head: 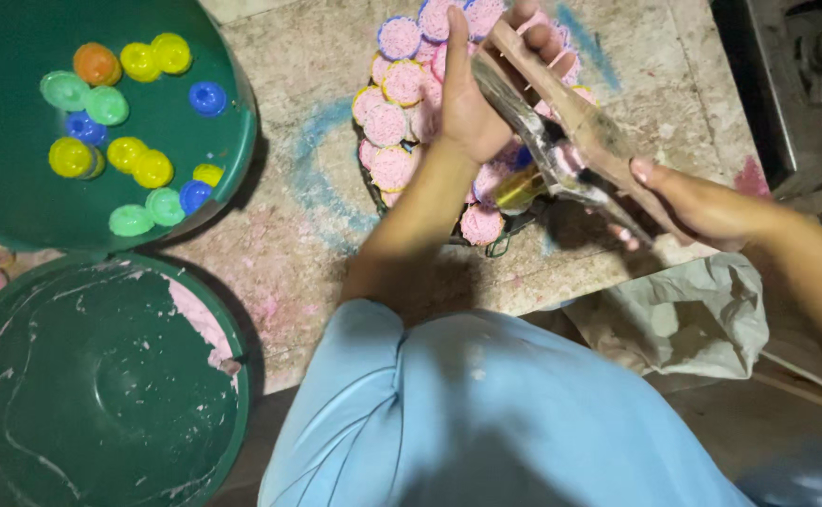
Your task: The person uses a wooden mold-filling tool to scoop pink paste from a green basin and press it into small round molds arranged in a circular tray. The person repeatedly refills the tool and fills each mold, then places colored plastic caps on top of the filled molds.
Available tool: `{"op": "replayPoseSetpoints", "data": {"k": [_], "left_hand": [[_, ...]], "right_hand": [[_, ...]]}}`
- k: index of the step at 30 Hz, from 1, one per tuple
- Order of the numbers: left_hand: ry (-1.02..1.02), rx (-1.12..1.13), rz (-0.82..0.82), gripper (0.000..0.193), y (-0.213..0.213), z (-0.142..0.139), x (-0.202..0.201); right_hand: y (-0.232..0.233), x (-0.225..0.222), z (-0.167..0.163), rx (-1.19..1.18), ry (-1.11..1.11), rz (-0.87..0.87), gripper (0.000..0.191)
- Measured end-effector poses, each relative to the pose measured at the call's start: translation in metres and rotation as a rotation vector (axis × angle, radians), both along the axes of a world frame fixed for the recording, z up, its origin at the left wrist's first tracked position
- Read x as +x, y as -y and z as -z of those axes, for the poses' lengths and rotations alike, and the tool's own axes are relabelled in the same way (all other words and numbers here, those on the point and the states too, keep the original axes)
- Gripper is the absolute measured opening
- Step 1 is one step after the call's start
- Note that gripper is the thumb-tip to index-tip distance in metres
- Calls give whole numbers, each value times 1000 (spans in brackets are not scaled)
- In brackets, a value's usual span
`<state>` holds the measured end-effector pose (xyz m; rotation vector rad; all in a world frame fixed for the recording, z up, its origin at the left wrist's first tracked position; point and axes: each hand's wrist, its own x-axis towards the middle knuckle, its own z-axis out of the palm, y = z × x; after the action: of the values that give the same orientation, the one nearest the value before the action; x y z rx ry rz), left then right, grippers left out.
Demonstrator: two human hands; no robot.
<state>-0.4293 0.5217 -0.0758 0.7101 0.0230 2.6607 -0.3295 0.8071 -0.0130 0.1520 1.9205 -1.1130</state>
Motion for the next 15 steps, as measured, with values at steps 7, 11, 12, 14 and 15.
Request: {"op": "replayPoseSetpoints", "data": {"k": [7,11,12,14,15], "left_hand": [[250,40,-121,52,-34,24,-18],[324,44,-83,50,-35,42,-19],[338,43,-87,50,-36,44,-18],[351,47,-91,49,-38,44,-20],[348,52,-87,49,-38,42,-21]], "right_hand": [[22,0,-22,540,-535,-214,77],[37,10,-28,455,-628,-182,67],[40,12,-28,433,-662,-179,65],[44,13,-30,542,-571,-126,62],[47,13,-30,599,-522,-96,61]]}}
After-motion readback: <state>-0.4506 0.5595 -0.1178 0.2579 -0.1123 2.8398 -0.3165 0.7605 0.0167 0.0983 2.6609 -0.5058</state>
